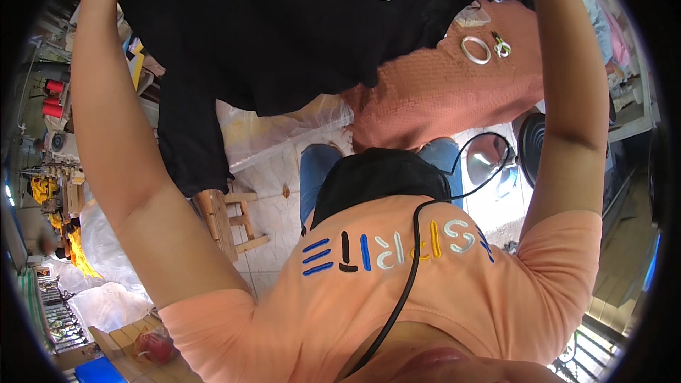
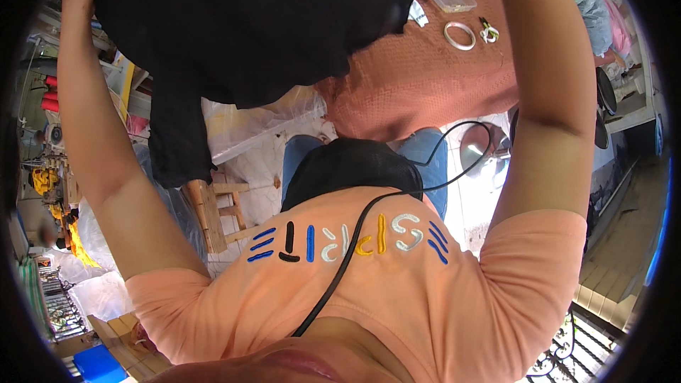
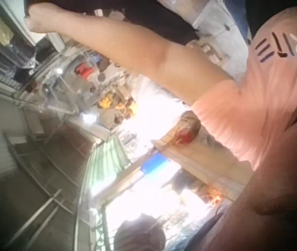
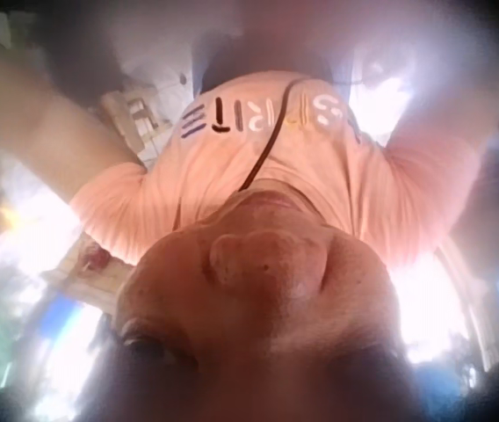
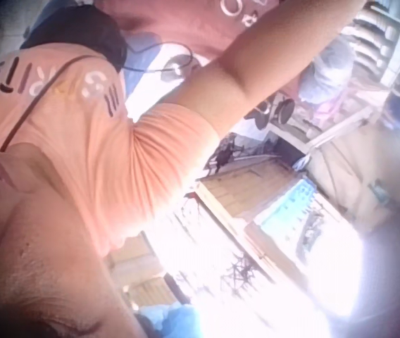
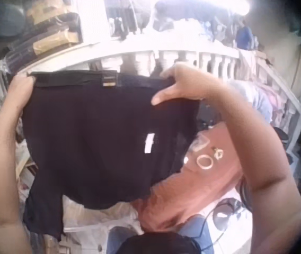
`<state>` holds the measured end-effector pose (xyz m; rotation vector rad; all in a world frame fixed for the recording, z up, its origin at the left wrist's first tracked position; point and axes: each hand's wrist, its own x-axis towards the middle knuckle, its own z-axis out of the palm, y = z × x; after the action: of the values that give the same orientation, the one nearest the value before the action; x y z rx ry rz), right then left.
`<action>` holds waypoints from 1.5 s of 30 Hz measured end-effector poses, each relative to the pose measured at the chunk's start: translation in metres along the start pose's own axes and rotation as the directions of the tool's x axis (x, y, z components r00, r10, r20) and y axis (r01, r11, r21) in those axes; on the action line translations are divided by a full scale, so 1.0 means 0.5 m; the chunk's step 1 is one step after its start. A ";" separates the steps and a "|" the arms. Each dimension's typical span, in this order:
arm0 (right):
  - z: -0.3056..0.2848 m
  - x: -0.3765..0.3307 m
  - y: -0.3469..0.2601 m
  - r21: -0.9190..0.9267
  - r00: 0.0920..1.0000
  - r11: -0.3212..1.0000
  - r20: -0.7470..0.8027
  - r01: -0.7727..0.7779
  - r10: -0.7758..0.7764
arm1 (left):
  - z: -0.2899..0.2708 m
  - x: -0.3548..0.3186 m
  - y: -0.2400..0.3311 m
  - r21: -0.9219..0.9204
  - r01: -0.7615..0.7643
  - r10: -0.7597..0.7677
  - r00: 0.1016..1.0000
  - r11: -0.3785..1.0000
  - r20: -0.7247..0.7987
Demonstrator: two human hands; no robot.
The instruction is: The person labels garments by attaching white tags to black fabric pieces and threading a plastic fastener through them by hand.
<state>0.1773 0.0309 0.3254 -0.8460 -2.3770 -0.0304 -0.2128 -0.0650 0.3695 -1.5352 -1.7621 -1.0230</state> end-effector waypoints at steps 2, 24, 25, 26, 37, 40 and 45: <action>-0.002 -0.019 0.003 -0.075 0.993 0.992 0.059 -0.102 0.107 | -0.001 -0.002 -0.100 0.095 0.162 -0.180 0.959 0.982 0.221; 0.508 -0.373 0.239 -0.081 0.674 0.787 0.469 -0.611 0.571 | 0.354 -0.697 0.030 0.107 0.348 -0.316 0.630 0.931 0.710; 0.515 -0.381 0.240 -0.086 0.653 0.762 0.460 -0.642 0.602 | 0.360 -0.703 0.030 0.126 0.355 -0.325 0.584 0.926 0.744; 0.515 -0.376 0.238 -0.114 0.608 0.735 0.484 -0.669 0.629 | 0.366 -0.702 0.021 0.144 0.390 -0.358 0.559 0.909 0.748; 0.544 -0.379 0.083 0.506 0.853 0.687 0.340 -0.521 0.396 | 0.423 -0.681 0.264 -0.494 0.176 0.239 0.708 0.852 0.665; 0.575 -0.402 0.077 0.399 0.939 0.852 0.196 -0.340 0.283 | 0.453 -0.726 0.270 -0.458 0.090 0.284 0.673 0.884 0.682; 0.600 -0.419 0.081 0.319 0.983 0.930 0.078 -0.184 0.168 | 0.472 -0.748 0.253 -0.415 0.033 0.296 0.651 0.909 0.699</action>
<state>0.1671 0.0091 -0.0421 -0.9000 -2.2543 0.4491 -0.0122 -0.0621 -0.0444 -2.6043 -1.9692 -0.7188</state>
